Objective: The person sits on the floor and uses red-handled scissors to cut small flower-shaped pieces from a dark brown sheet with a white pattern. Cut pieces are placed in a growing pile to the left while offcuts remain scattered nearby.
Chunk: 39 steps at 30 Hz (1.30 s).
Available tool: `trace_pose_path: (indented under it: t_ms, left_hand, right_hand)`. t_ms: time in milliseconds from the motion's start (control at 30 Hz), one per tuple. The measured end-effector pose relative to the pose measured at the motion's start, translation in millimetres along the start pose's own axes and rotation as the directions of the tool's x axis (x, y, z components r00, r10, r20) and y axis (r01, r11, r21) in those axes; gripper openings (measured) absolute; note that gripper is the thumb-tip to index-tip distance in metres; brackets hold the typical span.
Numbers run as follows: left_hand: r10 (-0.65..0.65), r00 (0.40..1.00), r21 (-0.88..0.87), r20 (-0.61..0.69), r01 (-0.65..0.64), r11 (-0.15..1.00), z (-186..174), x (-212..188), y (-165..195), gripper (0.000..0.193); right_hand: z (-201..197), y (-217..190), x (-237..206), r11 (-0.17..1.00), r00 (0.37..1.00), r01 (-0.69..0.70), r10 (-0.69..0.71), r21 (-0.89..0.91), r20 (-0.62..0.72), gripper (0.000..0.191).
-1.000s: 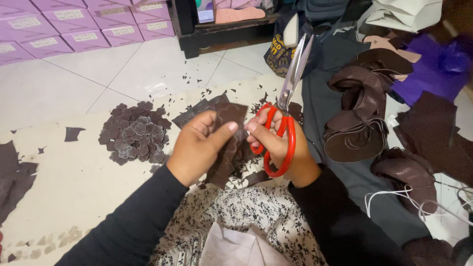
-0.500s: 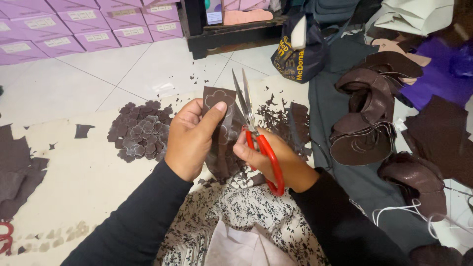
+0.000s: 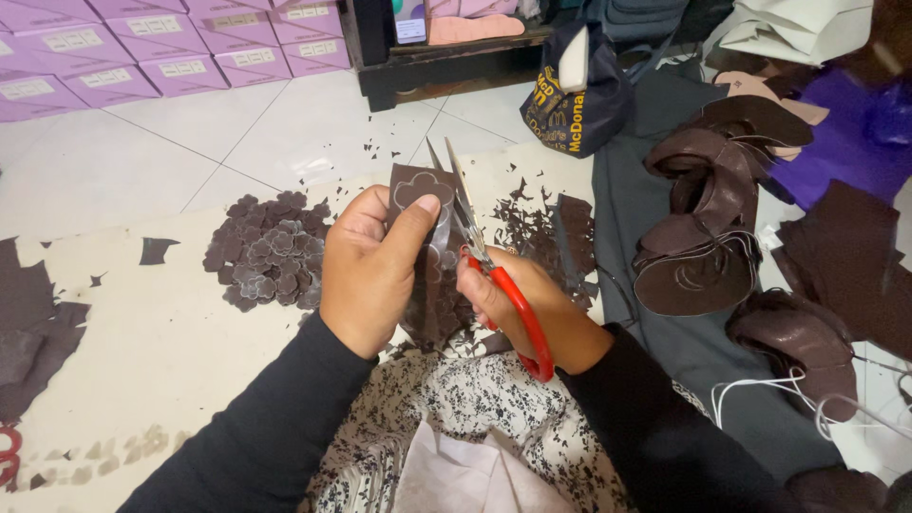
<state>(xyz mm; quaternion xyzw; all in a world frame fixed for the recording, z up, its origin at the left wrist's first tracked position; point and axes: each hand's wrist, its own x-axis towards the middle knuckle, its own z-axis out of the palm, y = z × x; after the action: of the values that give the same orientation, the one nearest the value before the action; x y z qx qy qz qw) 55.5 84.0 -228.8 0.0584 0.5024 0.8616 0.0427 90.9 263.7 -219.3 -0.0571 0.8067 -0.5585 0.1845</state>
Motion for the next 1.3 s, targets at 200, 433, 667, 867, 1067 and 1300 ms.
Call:
trace_pose_path:
  t_ms: [200, 433, 667, 867, 1067, 1300]
  left_hand:
    - [-0.003, 1.000, 0.022, -0.031, 0.003, 1.000, 1, 0, 0, 0.010]
    - [-0.016, 0.999, -0.019, -0.042, 0.016, 1.000, 2, 0, -2, 0.008]
    - [-0.004, 0.999, -0.037, -0.039, 0.002, 0.999, 3, 1, -5, 0.008]
    - [-0.020, 0.999, -0.035, -0.044, 0.019, 0.999, 4, 2, -7, 0.009]
    - [-0.015, 0.999, -0.035, -0.031, 0.014, 0.999, 5, 2, -4, 0.009]
    - [-0.040, 0.999, -0.078, -0.001, 0.040, 0.996, 6, 2, 1, 0.007]
  right_hand:
    - [-2, 5, -1, 0.995, 0.997, 0.082, -0.082, -0.051, 0.004, 0.053]
    - [2, 12, 3, 1.000, 0.999, 0.014, -0.013, 0.026, -0.039, 0.052]
    - [8, 9, -1, 0.996, 0.998, 0.029, -0.024, 0.085, -0.055, 0.048]
    - [4, 9, -4, 0.997, 0.998, 0.026, -0.022, 0.075, -0.054, 0.049]
    - [3, 13, -3, 0.997, 0.998, 0.035, -0.031, 0.072, -0.062, 0.051]
    - [-7, 12, -5, 0.990, 0.992, 0.126, -0.127, 0.061, 0.012, 0.048]
